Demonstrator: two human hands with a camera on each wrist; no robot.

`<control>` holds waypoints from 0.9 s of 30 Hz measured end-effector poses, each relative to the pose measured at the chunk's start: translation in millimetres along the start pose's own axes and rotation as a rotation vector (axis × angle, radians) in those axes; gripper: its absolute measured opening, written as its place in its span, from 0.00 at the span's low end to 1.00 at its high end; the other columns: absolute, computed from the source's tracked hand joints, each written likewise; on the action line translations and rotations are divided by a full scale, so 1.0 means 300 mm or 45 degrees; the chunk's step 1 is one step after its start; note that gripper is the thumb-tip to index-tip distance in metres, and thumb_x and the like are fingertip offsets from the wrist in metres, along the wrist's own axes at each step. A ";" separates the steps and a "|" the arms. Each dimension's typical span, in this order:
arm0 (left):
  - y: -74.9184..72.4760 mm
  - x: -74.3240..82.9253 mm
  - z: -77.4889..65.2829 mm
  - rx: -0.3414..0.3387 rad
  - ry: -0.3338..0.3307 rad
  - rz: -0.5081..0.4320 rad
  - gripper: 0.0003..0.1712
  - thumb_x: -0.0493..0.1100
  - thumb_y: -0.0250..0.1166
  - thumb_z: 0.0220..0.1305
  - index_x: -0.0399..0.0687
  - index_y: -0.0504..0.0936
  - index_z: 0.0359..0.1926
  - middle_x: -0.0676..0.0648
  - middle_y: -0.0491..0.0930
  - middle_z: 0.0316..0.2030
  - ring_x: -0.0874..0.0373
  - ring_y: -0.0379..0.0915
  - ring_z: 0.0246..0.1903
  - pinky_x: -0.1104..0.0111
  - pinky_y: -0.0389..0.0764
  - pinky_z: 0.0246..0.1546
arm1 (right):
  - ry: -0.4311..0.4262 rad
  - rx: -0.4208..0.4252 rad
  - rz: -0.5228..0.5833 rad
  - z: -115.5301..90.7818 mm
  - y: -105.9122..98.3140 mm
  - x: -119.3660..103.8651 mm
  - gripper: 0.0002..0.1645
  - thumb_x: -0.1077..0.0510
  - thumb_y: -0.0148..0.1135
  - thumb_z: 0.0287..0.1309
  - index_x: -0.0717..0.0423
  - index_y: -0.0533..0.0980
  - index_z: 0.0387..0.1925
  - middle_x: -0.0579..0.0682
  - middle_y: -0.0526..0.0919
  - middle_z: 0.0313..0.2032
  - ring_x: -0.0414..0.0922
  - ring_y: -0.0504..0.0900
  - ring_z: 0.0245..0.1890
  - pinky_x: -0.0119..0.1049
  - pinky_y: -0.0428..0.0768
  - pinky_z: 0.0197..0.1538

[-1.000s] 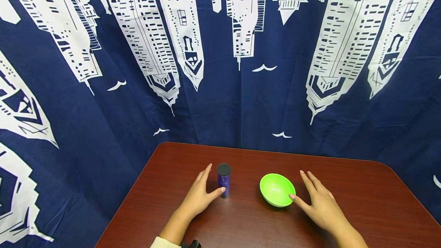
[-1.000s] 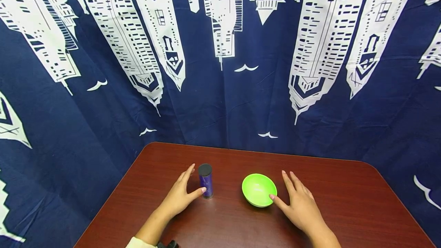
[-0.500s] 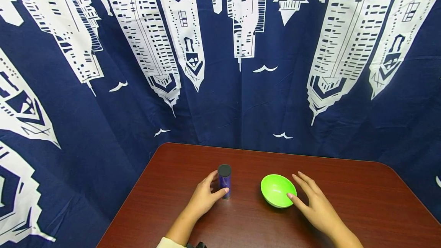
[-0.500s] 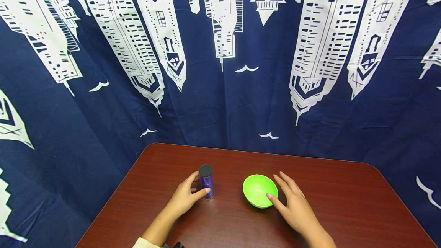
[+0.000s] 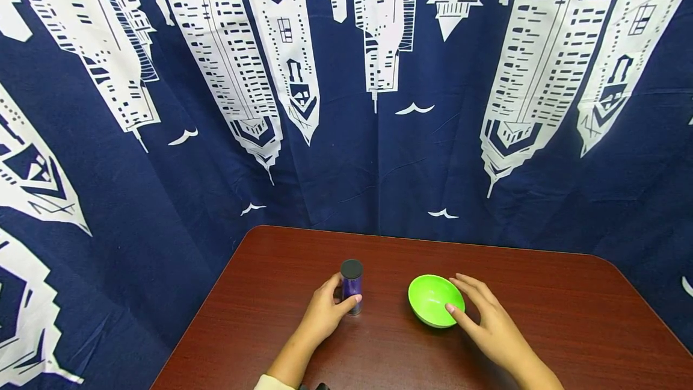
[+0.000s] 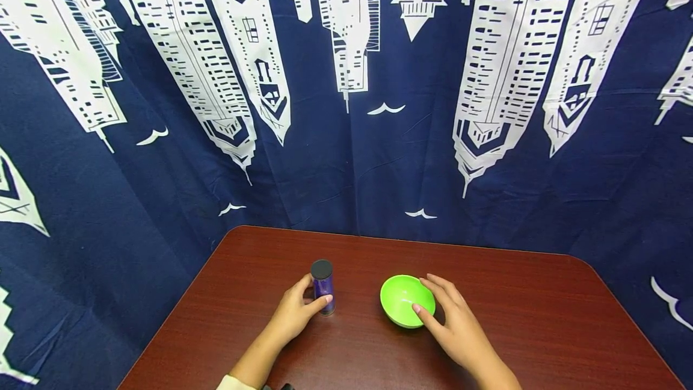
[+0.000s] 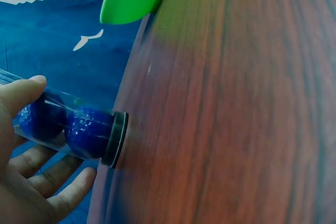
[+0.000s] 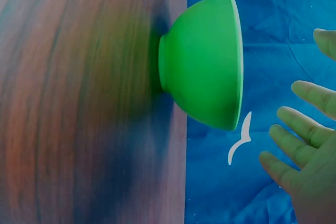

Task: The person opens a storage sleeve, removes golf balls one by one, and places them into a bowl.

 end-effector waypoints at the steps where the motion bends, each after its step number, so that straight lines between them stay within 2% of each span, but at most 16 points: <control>1: 0.001 0.002 -0.001 -0.003 0.001 -0.002 0.34 0.55 0.68 0.67 0.48 0.70 0.68 0.40 0.79 0.58 0.45 0.81 0.55 0.56 0.85 0.52 | -0.012 0.008 0.000 0.001 -0.002 -0.006 0.33 0.48 0.68 0.64 0.41 0.71 0.68 0.47 0.71 0.67 0.45 0.70 0.66 0.30 0.65 0.70; 3: -0.001 0.006 -0.002 -0.001 0.000 -0.001 0.33 0.55 0.68 0.67 0.49 0.71 0.67 0.41 0.79 0.57 0.45 0.81 0.54 0.57 0.85 0.51 | -0.039 0.019 0.007 0.002 -0.003 -0.022 0.33 0.49 0.69 0.63 0.40 0.71 0.68 0.45 0.72 0.66 0.38 0.70 0.66 0.13 0.55 0.65; 4: -0.001 0.008 -0.001 -0.001 0.001 -0.004 0.32 0.55 0.68 0.67 0.50 0.71 0.67 0.41 0.79 0.57 0.46 0.81 0.54 0.57 0.85 0.51 | -0.050 0.020 0.011 0.002 -0.002 -0.030 0.33 0.49 0.69 0.63 0.40 0.71 0.68 0.44 0.72 0.66 0.36 0.69 0.65 0.07 0.50 0.61; 12: 0.015 0.026 -0.007 -0.029 0.013 -0.008 0.32 0.54 0.69 0.66 0.52 0.72 0.67 0.41 0.78 0.60 0.44 0.80 0.56 0.59 0.85 0.51 | -0.137 0.025 0.052 0.005 0.009 -0.100 0.32 0.52 0.70 0.63 0.41 0.72 0.68 0.47 0.74 0.65 0.31 0.69 0.64 0.08 0.51 0.62; 17: 0.027 0.058 -0.021 -0.058 0.040 0.040 0.33 0.55 0.69 0.66 0.53 0.72 0.68 0.43 0.77 0.60 0.42 0.77 0.60 0.56 0.84 0.55 | -0.164 0.024 0.082 0.007 0.023 -0.126 0.31 0.54 0.70 0.62 0.42 0.73 0.66 0.42 0.74 0.64 0.25 0.68 0.63 0.08 0.55 0.61; 21: 0.030 0.082 -0.029 -0.061 0.060 0.082 0.33 0.56 0.69 0.65 0.57 0.72 0.69 0.48 0.78 0.58 0.46 0.79 0.58 0.55 0.83 0.56 | -0.180 0.036 0.099 0.010 0.031 -0.145 0.31 0.55 0.70 0.62 0.42 0.74 0.65 0.40 0.74 0.64 0.27 0.70 0.63 0.08 0.56 0.61; 27: 0.041 0.106 -0.038 -0.072 0.074 0.145 0.33 0.59 0.69 0.65 0.61 0.72 0.69 0.52 0.77 0.57 0.51 0.77 0.58 0.53 0.80 0.59 | -0.196 0.041 0.142 0.021 0.043 -0.174 0.30 0.56 0.70 0.61 0.40 0.75 0.64 0.43 0.77 0.62 0.30 0.73 0.62 0.10 0.59 0.61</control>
Point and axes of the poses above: each hand's wrist, its own z-axis towards the middle knuckle, its own y-axis out of the palm, x = y × z, the point moved 9 cm from there along z, towards the middle knuckle
